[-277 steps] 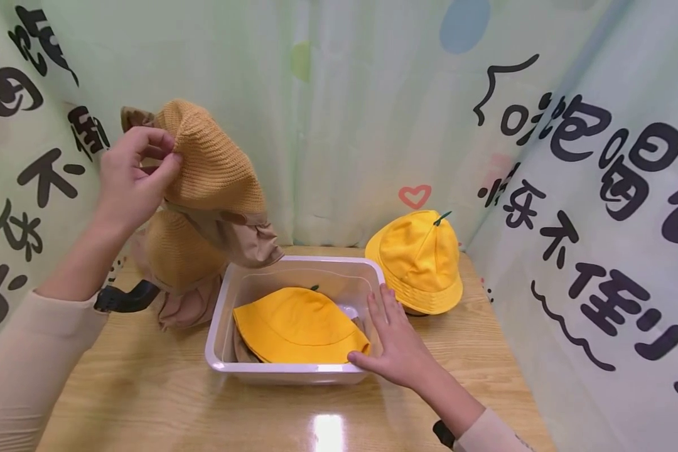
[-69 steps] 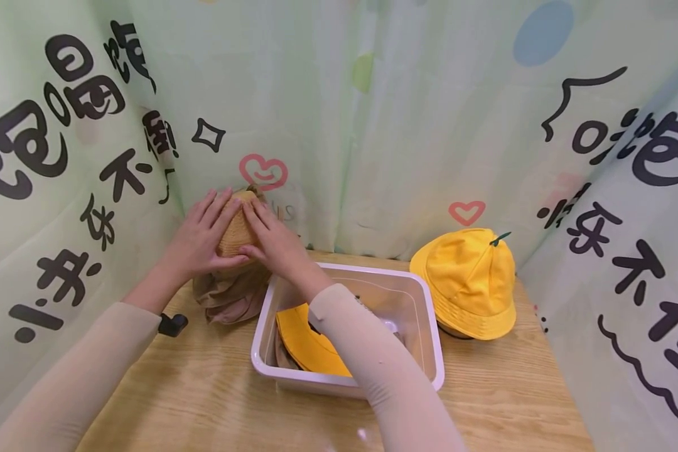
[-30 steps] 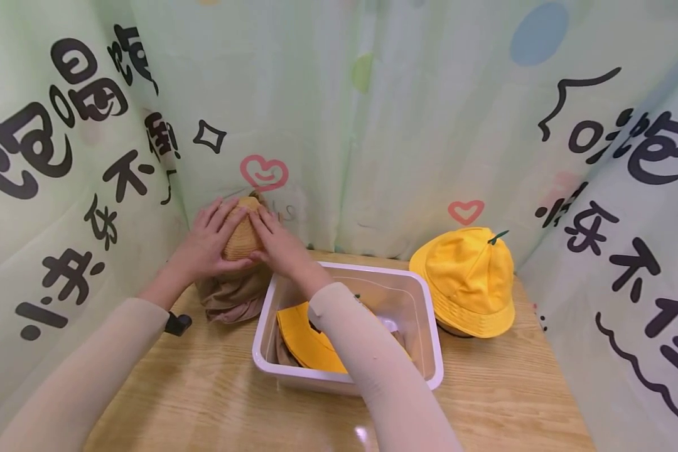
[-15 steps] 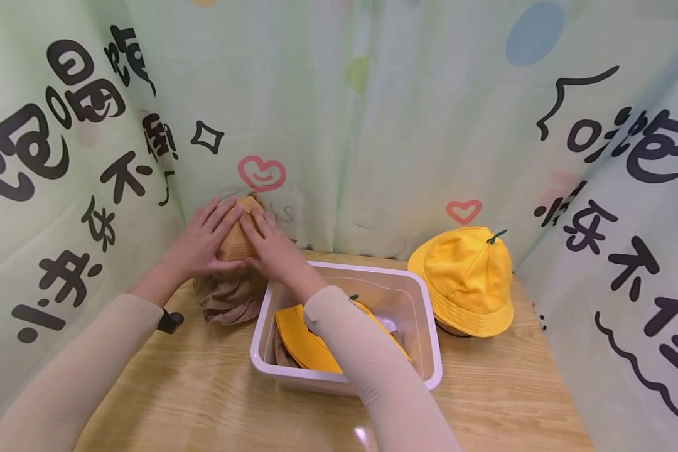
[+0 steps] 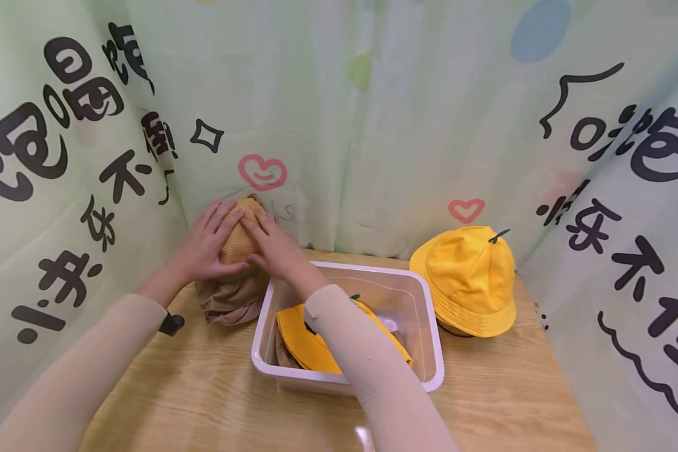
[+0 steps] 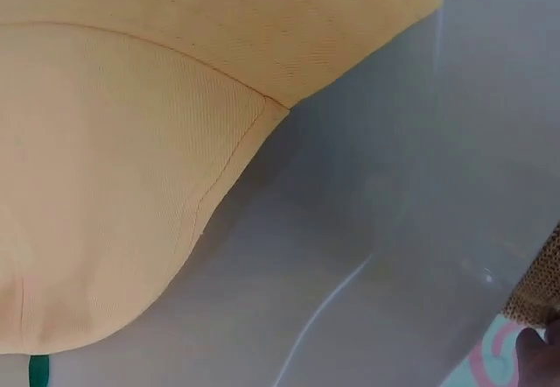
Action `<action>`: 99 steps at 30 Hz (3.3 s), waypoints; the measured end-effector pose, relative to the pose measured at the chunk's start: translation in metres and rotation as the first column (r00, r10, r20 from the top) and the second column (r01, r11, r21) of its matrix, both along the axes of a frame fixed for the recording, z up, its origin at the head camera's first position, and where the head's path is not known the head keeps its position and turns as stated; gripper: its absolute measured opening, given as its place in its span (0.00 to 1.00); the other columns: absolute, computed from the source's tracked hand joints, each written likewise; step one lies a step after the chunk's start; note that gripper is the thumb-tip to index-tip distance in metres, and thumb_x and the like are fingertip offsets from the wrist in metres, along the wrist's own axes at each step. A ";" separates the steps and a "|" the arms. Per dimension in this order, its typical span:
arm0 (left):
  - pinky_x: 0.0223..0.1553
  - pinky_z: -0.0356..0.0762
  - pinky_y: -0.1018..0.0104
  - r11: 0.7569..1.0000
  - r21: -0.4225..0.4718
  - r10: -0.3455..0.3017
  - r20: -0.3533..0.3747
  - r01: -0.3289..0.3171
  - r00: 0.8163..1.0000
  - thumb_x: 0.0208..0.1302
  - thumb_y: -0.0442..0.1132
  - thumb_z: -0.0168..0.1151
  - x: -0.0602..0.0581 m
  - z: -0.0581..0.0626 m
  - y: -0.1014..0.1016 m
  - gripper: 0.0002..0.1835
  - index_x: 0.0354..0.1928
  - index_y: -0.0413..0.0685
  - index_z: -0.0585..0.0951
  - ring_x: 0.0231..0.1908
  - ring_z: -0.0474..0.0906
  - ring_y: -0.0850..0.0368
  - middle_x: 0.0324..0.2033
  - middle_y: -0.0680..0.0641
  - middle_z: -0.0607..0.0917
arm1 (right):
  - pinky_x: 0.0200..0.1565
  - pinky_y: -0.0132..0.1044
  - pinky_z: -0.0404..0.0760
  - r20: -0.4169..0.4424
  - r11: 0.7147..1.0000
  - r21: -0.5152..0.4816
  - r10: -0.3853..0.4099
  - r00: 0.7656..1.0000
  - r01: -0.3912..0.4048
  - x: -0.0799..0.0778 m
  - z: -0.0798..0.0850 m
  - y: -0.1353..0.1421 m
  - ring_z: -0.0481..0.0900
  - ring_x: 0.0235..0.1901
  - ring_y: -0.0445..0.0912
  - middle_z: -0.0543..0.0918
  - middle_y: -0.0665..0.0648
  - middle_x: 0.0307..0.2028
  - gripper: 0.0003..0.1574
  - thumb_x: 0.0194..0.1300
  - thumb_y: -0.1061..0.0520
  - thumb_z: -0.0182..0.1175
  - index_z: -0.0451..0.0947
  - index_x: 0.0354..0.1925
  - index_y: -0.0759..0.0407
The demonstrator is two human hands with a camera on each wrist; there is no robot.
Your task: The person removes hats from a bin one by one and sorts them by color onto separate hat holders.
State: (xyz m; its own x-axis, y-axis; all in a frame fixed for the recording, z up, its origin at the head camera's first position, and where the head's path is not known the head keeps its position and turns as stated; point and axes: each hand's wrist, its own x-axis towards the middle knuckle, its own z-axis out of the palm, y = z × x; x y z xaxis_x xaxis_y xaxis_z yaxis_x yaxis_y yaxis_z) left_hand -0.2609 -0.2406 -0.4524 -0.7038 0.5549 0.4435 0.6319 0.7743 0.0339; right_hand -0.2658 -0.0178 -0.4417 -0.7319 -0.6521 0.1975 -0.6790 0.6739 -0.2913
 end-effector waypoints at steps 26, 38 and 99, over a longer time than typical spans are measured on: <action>0.71 0.51 0.36 0.993 0.088 -0.075 0.011 0.073 0.997 0.52 0.62 0.69 0.002 -0.002 -0.013 0.53 0.76 0.50 0.60 0.74 0.49 0.30 0.75 0.37 0.56 | 0.70 0.56 0.63 -0.089 0.995 0.084 -0.049 0.995 0.056 0.015 -0.005 -0.004 0.49 0.76 0.61 0.38 0.63 0.79 0.46 0.72 0.36 0.53 0.42 0.79 0.31; 0.73 0.50 0.39 0.999 0.017 -0.049 0.028 0.048 0.998 0.50 0.62 0.70 0.006 0.005 -0.006 0.59 0.77 0.41 0.55 0.74 0.49 0.31 0.76 0.36 0.55 | 0.69 0.56 0.64 -0.087 0.989 0.115 -0.082 0.993 0.092 0.018 -0.002 -0.003 0.47 0.78 0.56 0.41 0.61 0.79 0.43 0.73 0.37 0.53 0.46 0.79 0.32; 0.72 0.51 0.38 0.993 -0.091 -0.061 0.130 0.073 0.990 0.60 0.81 0.42 0.156 -0.032 0.093 0.54 0.80 0.56 0.50 0.76 0.46 0.36 0.79 0.42 0.47 | 0.51 0.45 0.82 0.391 0.980 0.198 -0.104 0.914 0.027 0.061 -0.006 0.155 0.82 0.53 0.52 0.81 0.56 0.58 0.26 0.71 0.50 0.61 0.75 0.64 0.55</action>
State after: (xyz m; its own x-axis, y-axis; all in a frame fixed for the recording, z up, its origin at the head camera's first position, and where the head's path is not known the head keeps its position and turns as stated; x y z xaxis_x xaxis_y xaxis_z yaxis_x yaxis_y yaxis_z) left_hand -0.1045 -0.1480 -0.4841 -0.7107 0.6383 0.2959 0.6778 0.7339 0.0449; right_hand -0.2053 0.1372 -0.4481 -0.7664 -0.5966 -0.2382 -0.4852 0.7806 -0.3939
